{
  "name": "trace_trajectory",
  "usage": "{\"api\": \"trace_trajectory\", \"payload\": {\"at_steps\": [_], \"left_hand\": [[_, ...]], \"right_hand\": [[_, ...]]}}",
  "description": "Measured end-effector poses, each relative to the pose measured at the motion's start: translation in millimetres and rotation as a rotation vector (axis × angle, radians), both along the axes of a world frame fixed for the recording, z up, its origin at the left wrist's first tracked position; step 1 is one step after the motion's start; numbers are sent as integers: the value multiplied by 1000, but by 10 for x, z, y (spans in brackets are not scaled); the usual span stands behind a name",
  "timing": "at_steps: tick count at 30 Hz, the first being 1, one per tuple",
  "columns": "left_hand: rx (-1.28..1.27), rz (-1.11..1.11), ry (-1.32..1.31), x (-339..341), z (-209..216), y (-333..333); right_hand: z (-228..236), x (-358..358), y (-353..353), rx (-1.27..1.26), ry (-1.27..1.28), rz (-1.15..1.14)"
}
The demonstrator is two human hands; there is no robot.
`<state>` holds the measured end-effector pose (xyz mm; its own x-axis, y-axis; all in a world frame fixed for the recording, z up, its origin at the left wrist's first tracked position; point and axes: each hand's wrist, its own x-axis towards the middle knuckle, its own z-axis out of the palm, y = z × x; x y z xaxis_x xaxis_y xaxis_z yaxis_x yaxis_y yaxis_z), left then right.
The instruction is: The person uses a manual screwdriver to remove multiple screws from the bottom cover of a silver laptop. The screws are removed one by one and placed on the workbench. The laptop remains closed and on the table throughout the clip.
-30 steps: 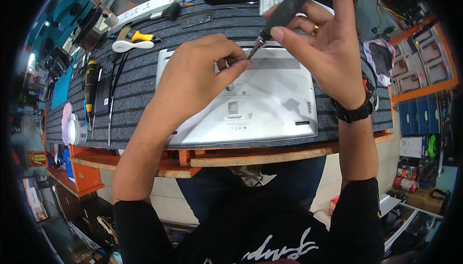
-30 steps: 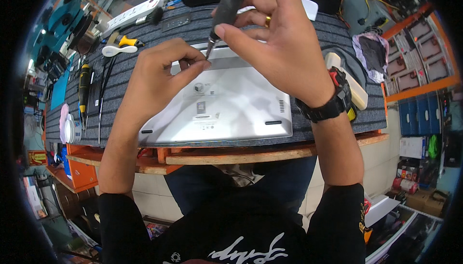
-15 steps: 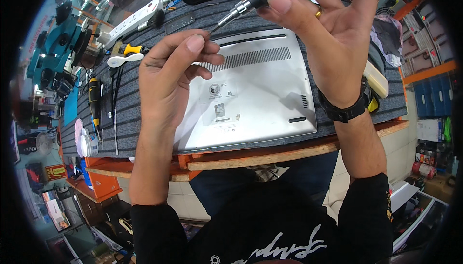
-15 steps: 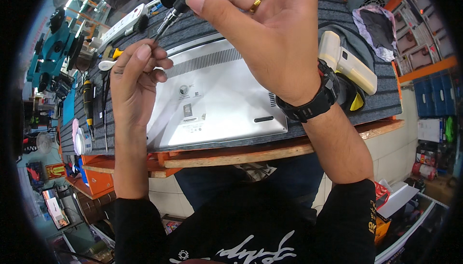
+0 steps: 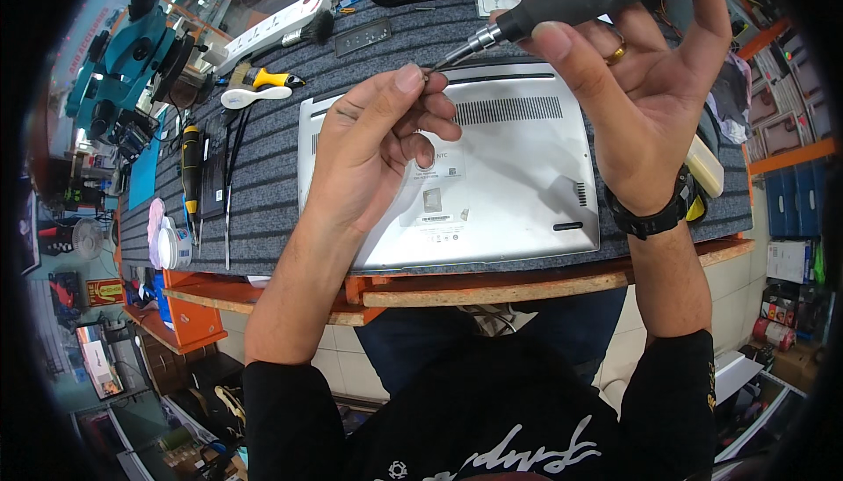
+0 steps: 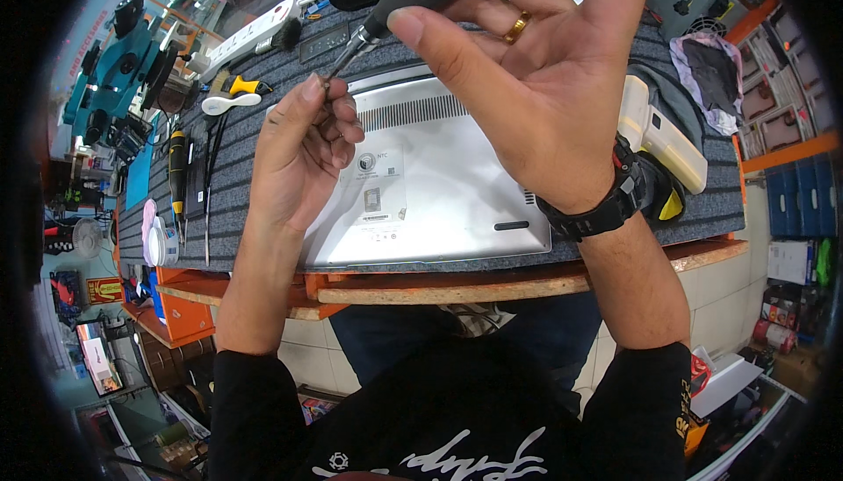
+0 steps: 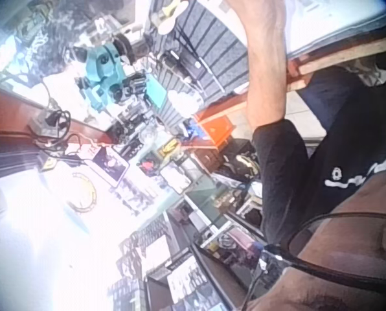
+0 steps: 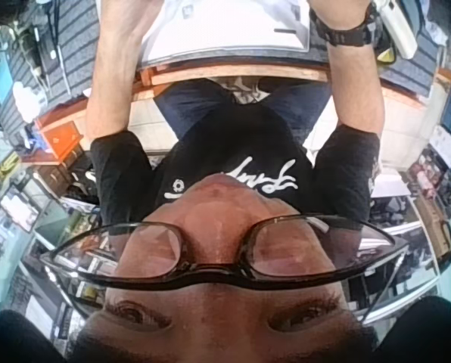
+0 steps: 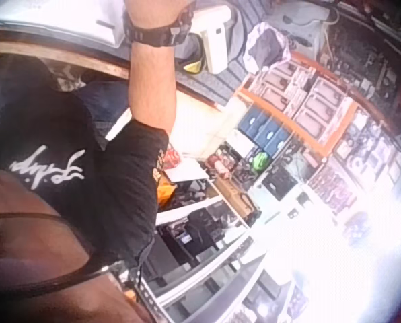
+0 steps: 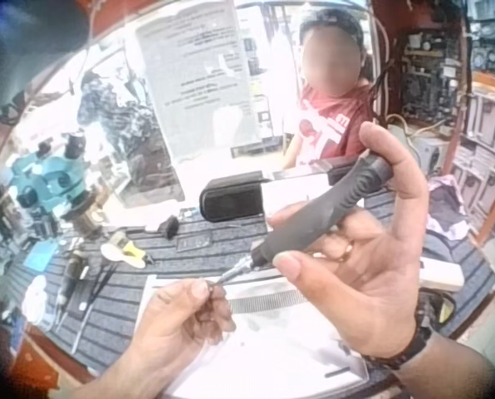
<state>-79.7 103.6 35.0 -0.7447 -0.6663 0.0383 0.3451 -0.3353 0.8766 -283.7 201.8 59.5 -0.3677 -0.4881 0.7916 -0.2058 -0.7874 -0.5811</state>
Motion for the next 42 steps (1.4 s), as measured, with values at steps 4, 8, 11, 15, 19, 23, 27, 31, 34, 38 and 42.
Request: {"api": "trace_trajectory", "payload": {"at_steps": [4,8,11,15,19,23,27,31,34,38,42], "left_hand": [[-30,-16,25,7,-14,-9],[-51,-9,-22,8,-20,-14],[-107,16,-49,0,-2,-2],[-304,147,-120,-10,27,74],[-439,283,-107,-41,15,154],[-517,324,-70,-49,1,172],[-624,407,-36,-66,-35,227],[-537,356,-31,-79,-43,230],[-378,273,1,-60,-36,219],[-214,155,31,-24,-30,178],[-180,125,78,-40,-30,154]], "right_hand": [[-21,-61,-13,-10,27,56],[-23,-76,-36,-18,33,81],[14,-75,-80,-82,52,135],[61,-44,1,34,22,60],[68,-8,28,44,69,-58],[65,13,4,46,53,-89],[54,-11,-33,-29,-8,34],[-16,-28,-20,-54,-27,66],[-59,-59,-80,-131,79,94],[-43,-75,-181,-250,75,171],[40,-31,15,5,24,29]]}}
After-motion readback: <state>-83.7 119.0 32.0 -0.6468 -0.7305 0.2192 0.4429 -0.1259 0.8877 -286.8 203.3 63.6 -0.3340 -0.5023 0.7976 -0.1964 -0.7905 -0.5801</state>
